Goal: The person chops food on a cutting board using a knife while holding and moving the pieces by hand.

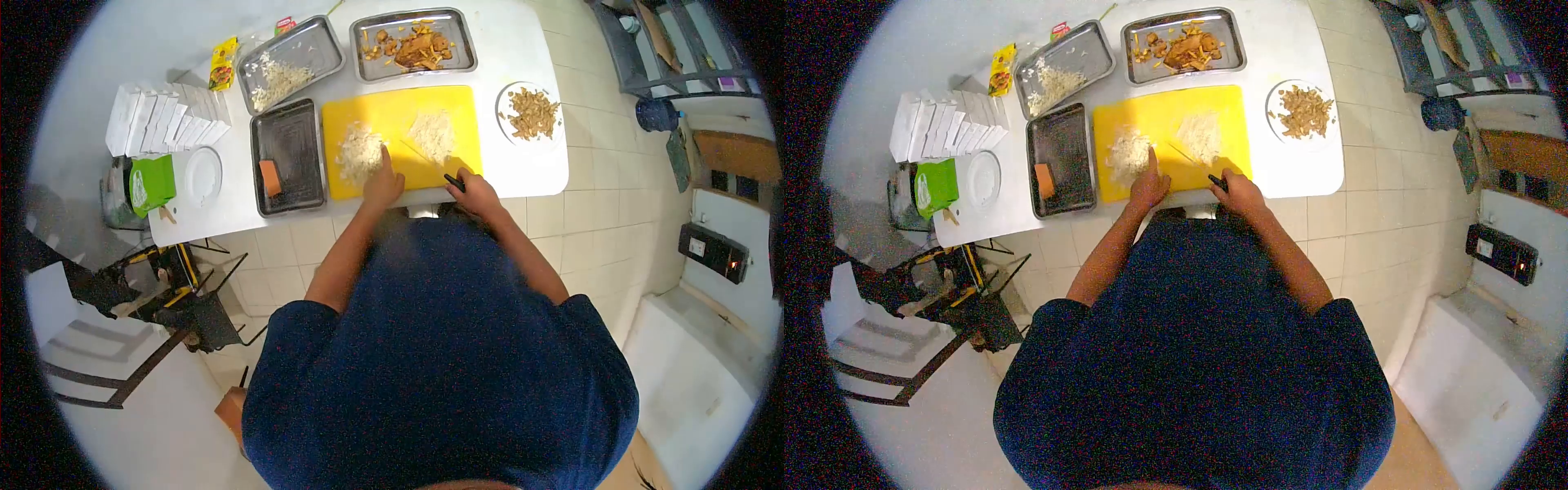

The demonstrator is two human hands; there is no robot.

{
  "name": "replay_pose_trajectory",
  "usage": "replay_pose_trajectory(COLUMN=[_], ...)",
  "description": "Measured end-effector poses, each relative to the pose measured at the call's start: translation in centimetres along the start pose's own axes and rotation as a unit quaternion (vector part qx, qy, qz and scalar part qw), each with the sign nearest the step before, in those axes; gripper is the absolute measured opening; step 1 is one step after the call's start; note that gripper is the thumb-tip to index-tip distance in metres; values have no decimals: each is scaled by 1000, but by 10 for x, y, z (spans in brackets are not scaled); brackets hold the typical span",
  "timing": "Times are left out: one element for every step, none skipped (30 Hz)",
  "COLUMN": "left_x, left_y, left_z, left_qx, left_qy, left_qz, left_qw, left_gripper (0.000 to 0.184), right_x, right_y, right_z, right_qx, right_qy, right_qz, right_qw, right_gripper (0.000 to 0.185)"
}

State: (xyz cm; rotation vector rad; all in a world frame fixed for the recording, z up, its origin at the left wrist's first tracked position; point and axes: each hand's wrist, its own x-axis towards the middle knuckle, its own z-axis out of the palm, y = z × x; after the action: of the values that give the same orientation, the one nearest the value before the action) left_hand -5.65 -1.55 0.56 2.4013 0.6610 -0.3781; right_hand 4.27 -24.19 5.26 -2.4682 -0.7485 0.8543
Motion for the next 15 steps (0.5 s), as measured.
replay_pose_trajectory(left_x=[2,1,0,0,1,3,5,9,10,10,11,11,12,12,11], left_y=[4,7,8,9,10,6,-2,-12,-15,-19,-22,-27,-32,-36,-38], left_z=[-5,-9,-10,-12,-13,-9,-5,-1,-8,-16,-23,-28,-34,-39,-43], left_qx=[-4,-8,-12,-16,-20,-34,-47,-58,-29,0,28,30,30,31,56], left_qy=[-11,-24,-18,-11,-5,103,210,313,328,343,357,361,366,371,390], left_qz=[-17,-35,-30,-25,-20,34,87,140,123,105,86,85,83,80,92], left_qw=[1000,999,999,999,1000,993,973,938,936,934,930,928,927,925,914], left_gripper=[88,89,83,77,71,57,43,32,25,19,14,14,14,15,18], right_x=[2,2,2,3,3,2,1,1,0,-2,-3,-1,0,1,2], right_y=[-1,0,0,1,2,1,0,-1,-1,0,1,2,3,4,6], right_z=[-1,0,2,2,3,2,0,-1,-2,-2,-2,-1,-1,-1,0], right_qx=[-1,0,0,1,2,3,5,6,7,8,9,9,9,8,7], right_qy=[-15,-10,-6,-1,-1,-2,-1,7,14,20,18,15,13,9,5], right_qz=[9,5,1,-4,1,6,11,10,9,8,8,8,6,0,-6], right_qw=[1000,1000,1000,1000,1000,1000,1000,1000,1000,1000,1000,1000,1000,1000,1000], right_gripper=[42,42,42,42,41,40,39,39,39,39,39,38,38,39,40])
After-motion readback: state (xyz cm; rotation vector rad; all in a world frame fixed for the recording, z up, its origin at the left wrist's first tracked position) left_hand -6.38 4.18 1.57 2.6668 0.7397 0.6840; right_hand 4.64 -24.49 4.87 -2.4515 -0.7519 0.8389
